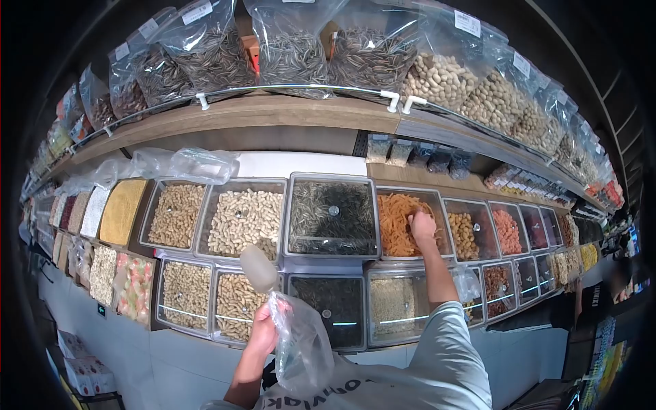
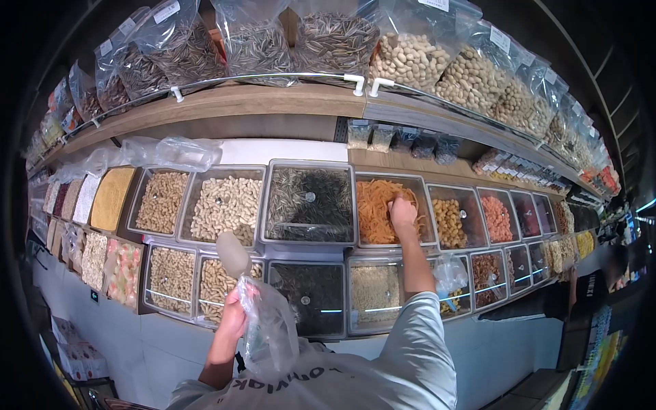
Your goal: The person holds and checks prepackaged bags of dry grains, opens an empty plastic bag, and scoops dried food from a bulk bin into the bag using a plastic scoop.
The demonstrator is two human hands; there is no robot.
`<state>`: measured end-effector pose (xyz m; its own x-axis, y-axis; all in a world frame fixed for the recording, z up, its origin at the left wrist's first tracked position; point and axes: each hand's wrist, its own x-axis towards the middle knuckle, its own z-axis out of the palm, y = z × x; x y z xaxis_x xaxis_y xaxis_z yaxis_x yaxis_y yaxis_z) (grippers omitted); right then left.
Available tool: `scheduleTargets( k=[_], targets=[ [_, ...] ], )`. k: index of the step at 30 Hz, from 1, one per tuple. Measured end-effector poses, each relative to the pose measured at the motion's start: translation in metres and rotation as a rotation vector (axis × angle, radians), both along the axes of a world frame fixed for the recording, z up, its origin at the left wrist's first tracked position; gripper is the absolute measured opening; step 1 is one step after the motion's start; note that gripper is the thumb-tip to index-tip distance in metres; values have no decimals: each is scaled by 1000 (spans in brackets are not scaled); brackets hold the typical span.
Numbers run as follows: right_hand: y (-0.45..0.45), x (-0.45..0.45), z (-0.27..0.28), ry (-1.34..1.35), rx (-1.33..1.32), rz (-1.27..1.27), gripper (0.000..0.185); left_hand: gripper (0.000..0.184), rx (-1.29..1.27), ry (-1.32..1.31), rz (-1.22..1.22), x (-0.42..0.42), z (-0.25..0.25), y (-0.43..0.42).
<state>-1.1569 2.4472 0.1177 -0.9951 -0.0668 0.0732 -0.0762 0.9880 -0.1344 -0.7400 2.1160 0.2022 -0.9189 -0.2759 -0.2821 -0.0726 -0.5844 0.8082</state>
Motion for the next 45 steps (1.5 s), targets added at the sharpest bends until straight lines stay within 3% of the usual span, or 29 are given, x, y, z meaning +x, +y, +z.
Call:
scheduleTargets(
  k=[12,16,20,22,23,25,26,27,28,30,33,39,42,45],
  targets=[
    [-2,14,-15,28,-85,-43,31,12,21,-29,82,17,-8,16],
    [0,14,-9,-56,-91,-6,45,11,-11,-45,94,17,-9,27],
    [11,3,-19,-151,-300,122,52,10,11,6,25,23,-5,33],
    [0,36,11,150,53,0,53,10,34,-2,34,24,-3,35],
    [-14,56,27,305,-83,53,49,10,31,11,16,23,-6,35],
    [-53,111,60,148,-607,249,44,10,14,47,-45,20,-16,33],
    [-71,134,48,-225,-865,295,41,10,20,48,-21,17,-15,34],
    [-84,168,26,-718,-1552,489,39,10,37,26,-62,13,-12,36],
    [-103,227,68,-897,-1346,507,40,11,51,6,-108,7,-10,37],
    [-124,275,77,-1255,-1352,466,40,13,66,29,-139,1,-11,36],
    [-142,302,60,-1316,-1494,470,39,17,-202,18,-384,-3,-12,21],
    [-181,319,72,-1290,-1524,117,31,15,-83,10,-521,2,5,-14],
    [-209,317,64,-1376,-1614,249,28,16,-95,119,-531,7,-17,-42],
    [-247,323,67,-1357,-1629,199,27,16,-211,213,-552,11,-30,-77]
  ],
)
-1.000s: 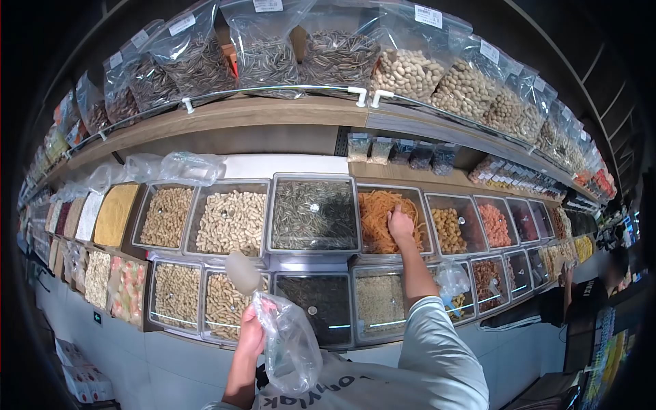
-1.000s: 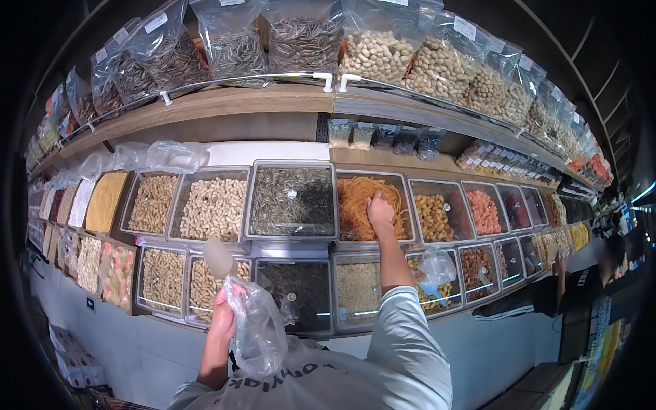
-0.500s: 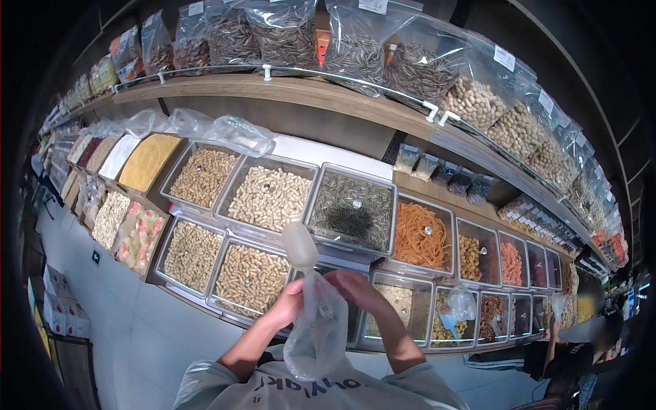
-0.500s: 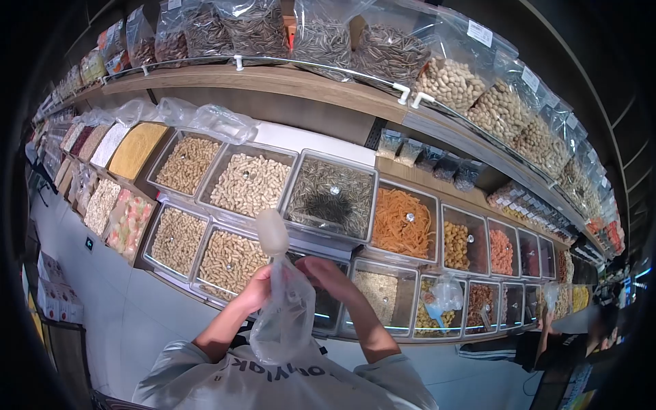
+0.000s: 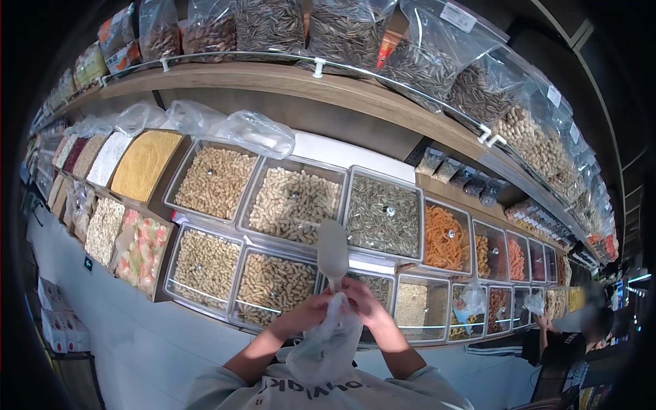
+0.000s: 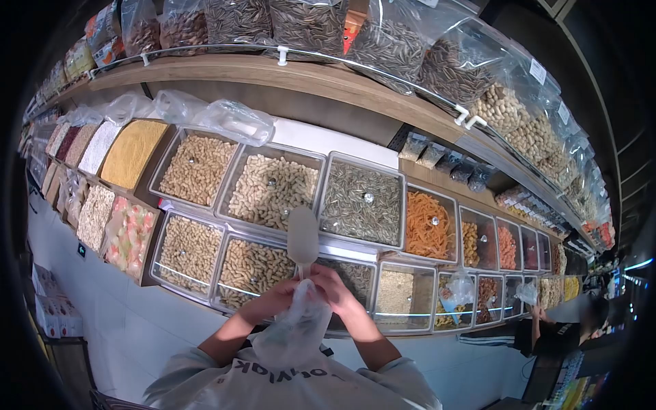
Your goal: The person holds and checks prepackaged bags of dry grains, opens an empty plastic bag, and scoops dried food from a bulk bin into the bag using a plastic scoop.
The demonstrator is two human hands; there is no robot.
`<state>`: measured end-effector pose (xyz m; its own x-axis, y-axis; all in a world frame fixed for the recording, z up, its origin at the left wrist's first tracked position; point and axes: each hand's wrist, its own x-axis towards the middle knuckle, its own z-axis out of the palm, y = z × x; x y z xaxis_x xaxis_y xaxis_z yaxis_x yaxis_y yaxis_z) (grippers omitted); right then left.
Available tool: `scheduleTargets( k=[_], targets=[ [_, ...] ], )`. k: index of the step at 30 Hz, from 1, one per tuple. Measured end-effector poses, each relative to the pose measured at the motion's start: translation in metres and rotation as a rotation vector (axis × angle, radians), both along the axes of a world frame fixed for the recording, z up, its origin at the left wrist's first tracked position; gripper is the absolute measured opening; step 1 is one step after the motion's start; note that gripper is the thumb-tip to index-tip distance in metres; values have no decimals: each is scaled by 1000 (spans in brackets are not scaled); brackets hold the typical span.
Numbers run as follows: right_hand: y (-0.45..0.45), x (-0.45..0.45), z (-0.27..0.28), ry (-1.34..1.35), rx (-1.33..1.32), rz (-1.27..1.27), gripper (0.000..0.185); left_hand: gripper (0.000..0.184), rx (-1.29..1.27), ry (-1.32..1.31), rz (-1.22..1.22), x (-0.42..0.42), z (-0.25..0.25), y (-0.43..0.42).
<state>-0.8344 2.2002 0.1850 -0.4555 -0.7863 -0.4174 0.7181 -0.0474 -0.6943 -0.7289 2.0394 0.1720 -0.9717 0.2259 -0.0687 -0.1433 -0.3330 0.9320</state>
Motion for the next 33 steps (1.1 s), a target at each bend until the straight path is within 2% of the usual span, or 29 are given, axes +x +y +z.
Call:
scheduleTargets(
  k=[2,4,5,7,8,9,11,12,15,17,19,20,22,23,24,26,27,28,30,33],
  targets=[
    [-28,4,10,12,-35,-107,30,17,-44,-16,-75,2,5,-40],
    [-51,0,18,63,-80,-379,27,19,-151,-6,-114,-4,18,-77],
    [-62,-6,24,130,-12,-518,21,19,-146,4,-132,-9,27,-95],
    [-67,-13,24,354,90,-703,14,15,75,74,90,-16,32,-127],
    [-67,-12,18,423,176,-755,11,11,-2,76,231,-22,20,-141],
    [-65,-7,10,489,267,-804,10,11,12,68,212,-28,16,-150],
    [-64,17,3,511,334,-837,13,11,63,42,656,-39,11,-162],
    [-64,33,2,455,325,-842,16,13,60,51,682,-42,5,-167],
    [-75,66,0,401,330,-890,21,15,206,74,634,-50,-4,-170],
    [-77,79,-15,426,429,-946,18,17,216,75,529,-46,-1,-172],
    [-82,86,-23,457,504,-999,15,17,129,59,280,-39,8,-168],
    [-89,82,-17,363,480,-991,13,18,182,14,184,-35,16,-168],
    [-101,76,-8,227,442,-990,11,19,182,87,120,-31,18,-169],
    [-99,75,-14,225,435,-994,11,20,193,160,48,-28,17,-168],
    [-92,74,-25,292,466,-981,11,21,266,94,-9,-22,6,-169],
    [-86,76,-32,360,497,-980,13,21,215,114,-39,-17,3,-177],
    [-86,70,-29,345,449,-1077,17,22,167,137,-55,-15,1,-181],
    [-85,65,-25,329,400,-1170,22,23,257,97,-4,-14,-9,-185],
    [-84,53,-3,365,410,-1217,23,26,266,160,55,-18,12,-195],
    [-77,52,3,472,412,-1228,23,45,-150,87,195,-16,37,-205]
  ],
)
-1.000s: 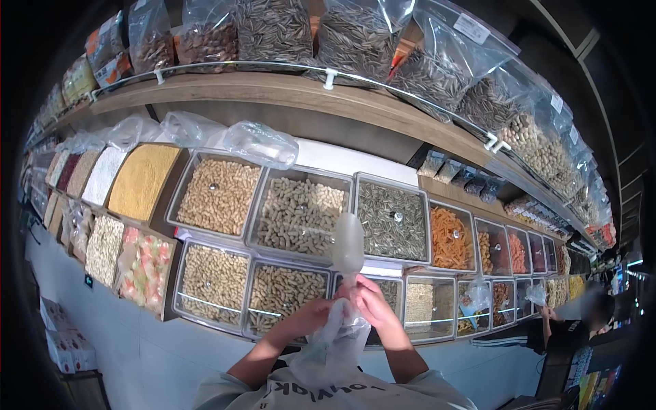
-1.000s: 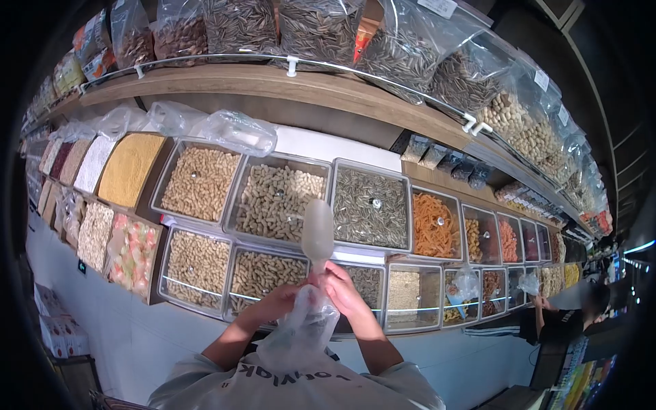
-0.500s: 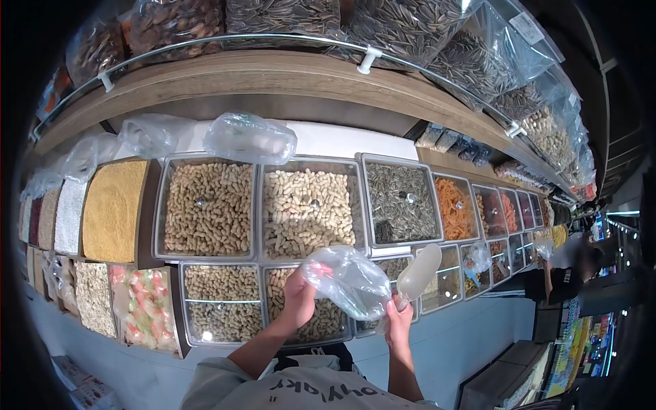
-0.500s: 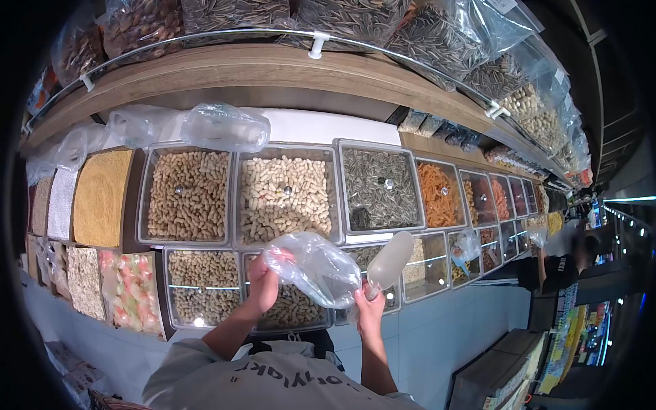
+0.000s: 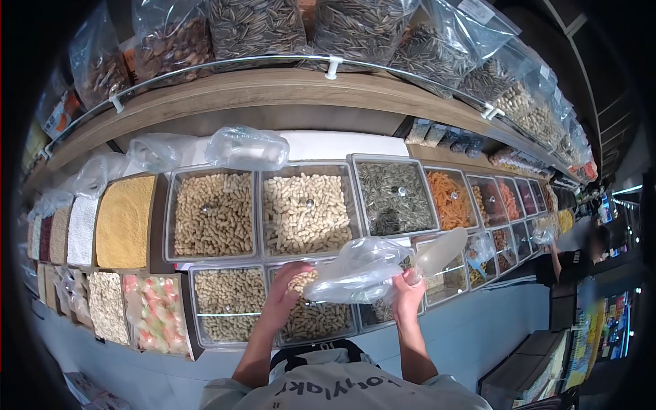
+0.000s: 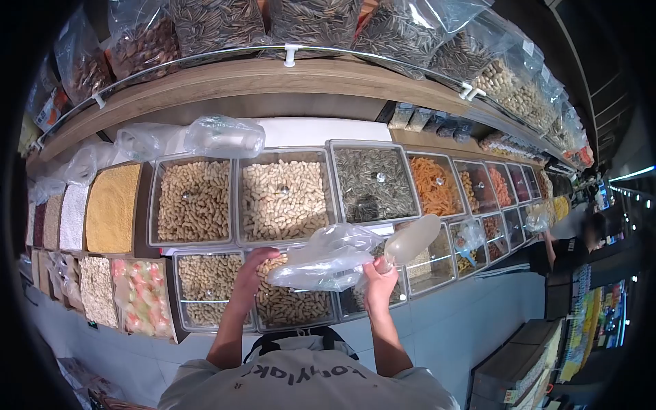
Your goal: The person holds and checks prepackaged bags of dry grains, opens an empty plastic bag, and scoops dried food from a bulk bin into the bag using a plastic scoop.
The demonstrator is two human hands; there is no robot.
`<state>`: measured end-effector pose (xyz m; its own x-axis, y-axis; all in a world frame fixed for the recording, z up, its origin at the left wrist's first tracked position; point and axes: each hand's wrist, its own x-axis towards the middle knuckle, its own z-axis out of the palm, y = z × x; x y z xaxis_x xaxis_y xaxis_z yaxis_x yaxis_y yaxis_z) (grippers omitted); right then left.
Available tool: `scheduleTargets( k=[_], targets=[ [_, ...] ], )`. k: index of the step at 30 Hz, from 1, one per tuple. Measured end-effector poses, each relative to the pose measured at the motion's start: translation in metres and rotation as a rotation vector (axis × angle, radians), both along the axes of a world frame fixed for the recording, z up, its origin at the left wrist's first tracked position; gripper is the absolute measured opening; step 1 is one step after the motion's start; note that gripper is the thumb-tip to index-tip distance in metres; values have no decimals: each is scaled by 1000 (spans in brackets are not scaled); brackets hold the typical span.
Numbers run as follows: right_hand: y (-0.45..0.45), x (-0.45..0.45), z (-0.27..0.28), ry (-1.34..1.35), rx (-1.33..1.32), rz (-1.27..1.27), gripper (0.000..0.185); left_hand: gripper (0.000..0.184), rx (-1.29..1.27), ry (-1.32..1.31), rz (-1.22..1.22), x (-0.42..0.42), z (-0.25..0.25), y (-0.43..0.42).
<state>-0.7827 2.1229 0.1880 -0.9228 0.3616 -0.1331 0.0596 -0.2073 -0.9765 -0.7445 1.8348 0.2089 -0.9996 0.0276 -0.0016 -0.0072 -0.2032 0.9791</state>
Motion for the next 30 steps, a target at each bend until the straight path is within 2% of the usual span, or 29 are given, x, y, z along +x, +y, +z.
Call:
scheduleTargets(
  k=[2,3,4,6,8,10,12,13,15,16,18,19,20,22,24,26,28,30],
  targets=[
    [-7,0,8,49,54,48,23,51,-575,195,210,13,34,17],
    [-9,1,8,45,63,81,22,47,-690,183,194,16,42,27],
    [-12,3,10,51,61,84,22,47,-692,187,199,19,32,32],
    [-18,6,22,84,67,139,21,37,-515,188,208,20,-7,40],
    [-9,12,19,105,99,151,18,37,-429,167,277,19,-20,42],
    [0,15,20,49,280,137,17,40,-342,143,343,17,-26,48],
    [8,18,24,60,223,133,20,49,20,-46,441,9,-20,56],
    [14,18,29,40,274,130,20,49,15,-38,447,5,-19,56],
    [29,18,43,-70,306,153,18,55,-280,192,383,-5,-17,53],
    [40,17,36,-66,299,155,18,55,-287,197,385,-9,-16,56],
    [61,11,18,24,-47,162,22,57,-198,174,169,-21,-7,63],
    [72,10,17,81,-76,149,20,57,-206,176,165,-29,-1,67],
    [75,11,27,82,-84,143,20,55,-183,208,176,-38,4,72],
    [81,10,54,208,-184,-35,21,54,-165,248,183,-65,14,82],
    [100,12,56,223,-147,-91,15,38,306,235,375,-103,17,92],
    [123,16,52,175,-129,-84,16,25,552,265,494,-143,31,102],
    [134,27,55,199,-146,-119,14,25,643,350,624,-197,9,93],
    [151,39,47,203,-140,-75,10,24,669,429,629,-225,37,108]
  ],
)
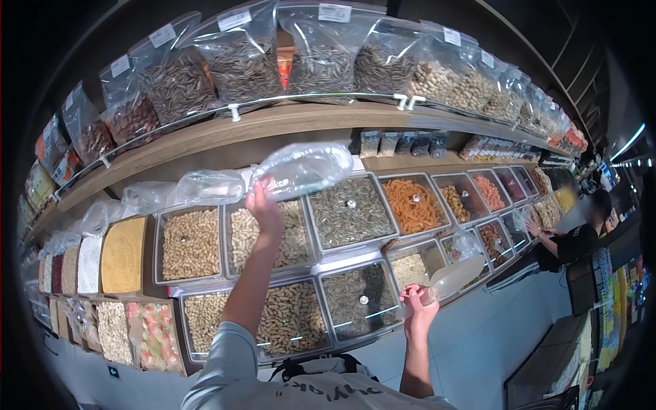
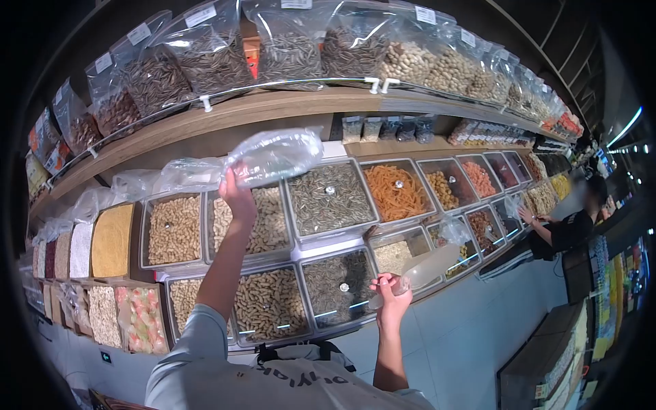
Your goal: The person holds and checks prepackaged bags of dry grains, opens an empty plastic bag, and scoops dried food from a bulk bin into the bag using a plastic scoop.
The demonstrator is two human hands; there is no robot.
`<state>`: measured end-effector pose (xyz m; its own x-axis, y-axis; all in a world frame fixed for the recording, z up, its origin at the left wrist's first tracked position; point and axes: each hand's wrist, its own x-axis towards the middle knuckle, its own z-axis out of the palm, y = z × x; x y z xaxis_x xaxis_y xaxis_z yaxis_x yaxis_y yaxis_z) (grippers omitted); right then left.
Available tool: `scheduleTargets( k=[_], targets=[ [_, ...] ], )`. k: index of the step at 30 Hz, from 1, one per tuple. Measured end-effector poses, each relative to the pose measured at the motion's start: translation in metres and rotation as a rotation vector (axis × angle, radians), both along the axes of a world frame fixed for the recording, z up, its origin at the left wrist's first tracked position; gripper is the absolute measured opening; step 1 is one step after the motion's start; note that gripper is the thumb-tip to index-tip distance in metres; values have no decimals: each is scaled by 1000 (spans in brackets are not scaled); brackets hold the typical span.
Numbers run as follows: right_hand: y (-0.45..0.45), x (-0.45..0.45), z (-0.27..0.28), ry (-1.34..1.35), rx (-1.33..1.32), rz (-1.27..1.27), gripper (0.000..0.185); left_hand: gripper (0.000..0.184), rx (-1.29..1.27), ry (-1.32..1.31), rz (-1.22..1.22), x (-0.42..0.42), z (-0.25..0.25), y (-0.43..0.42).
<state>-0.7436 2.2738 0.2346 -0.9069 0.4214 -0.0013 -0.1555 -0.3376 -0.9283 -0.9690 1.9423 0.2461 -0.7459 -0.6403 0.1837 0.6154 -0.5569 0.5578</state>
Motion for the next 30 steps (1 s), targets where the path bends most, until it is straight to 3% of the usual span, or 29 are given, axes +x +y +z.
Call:
scheduleTargets(
  k=[1,4,6,8,9,10,12,15,18,19,20,22,23,25,27,30],
  targets=[
    [5,6,-2,-32,38,-38,10,24,6,1,-17,-25,-12,-3],
    [23,28,-7,-66,59,-76,17,33,-314,-168,-23,-95,-82,-35],
    [39,43,-13,-96,84,-131,17,54,-1031,-424,187,-110,-102,-48],
    [52,54,-15,-90,135,-155,18,69,-1228,-656,256,-112,-107,-58],
    [57,58,-19,-103,157,-156,19,81,-1102,-773,139,-116,-105,-69],
    [61,62,-25,-109,165,-153,19,85,-1133,-916,166,-117,-106,-76],
    [68,68,-39,-187,145,-114,18,85,-1151,-850,266,-95,-85,-80],
    [58,64,-55,-271,159,47,19,66,-1060,-639,334,-19,-57,-57],
    [31,48,-70,-341,154,263,17,51,-814,-549,-129,91,-68,-40],
    [15,42,-71,-360,147,361,13,38,-829,-342,-34,126,-90,-40],
    [0,36,-70,-376,140,466,11,23,-1115,-335,192,170,-89,-36],
    [-37,28,-53,-354,224,582,14,9,-856,-645,41,265,-110,-31],
    [-56,30,-48,-325,316,667,20,7,-723,-620,43,306,-142,-32],
    [-91,39,-58,-253,321,761,26,8,-437,-704,9,385,-144,-20],
    [-129,52,-71,-138,324,864,39,11,-296,-868,-71,452,-166,-15],
    [-202,90,-72,-216,251,1067,46,11,-115,-932,-204,526,-184,-28]
  ],
)
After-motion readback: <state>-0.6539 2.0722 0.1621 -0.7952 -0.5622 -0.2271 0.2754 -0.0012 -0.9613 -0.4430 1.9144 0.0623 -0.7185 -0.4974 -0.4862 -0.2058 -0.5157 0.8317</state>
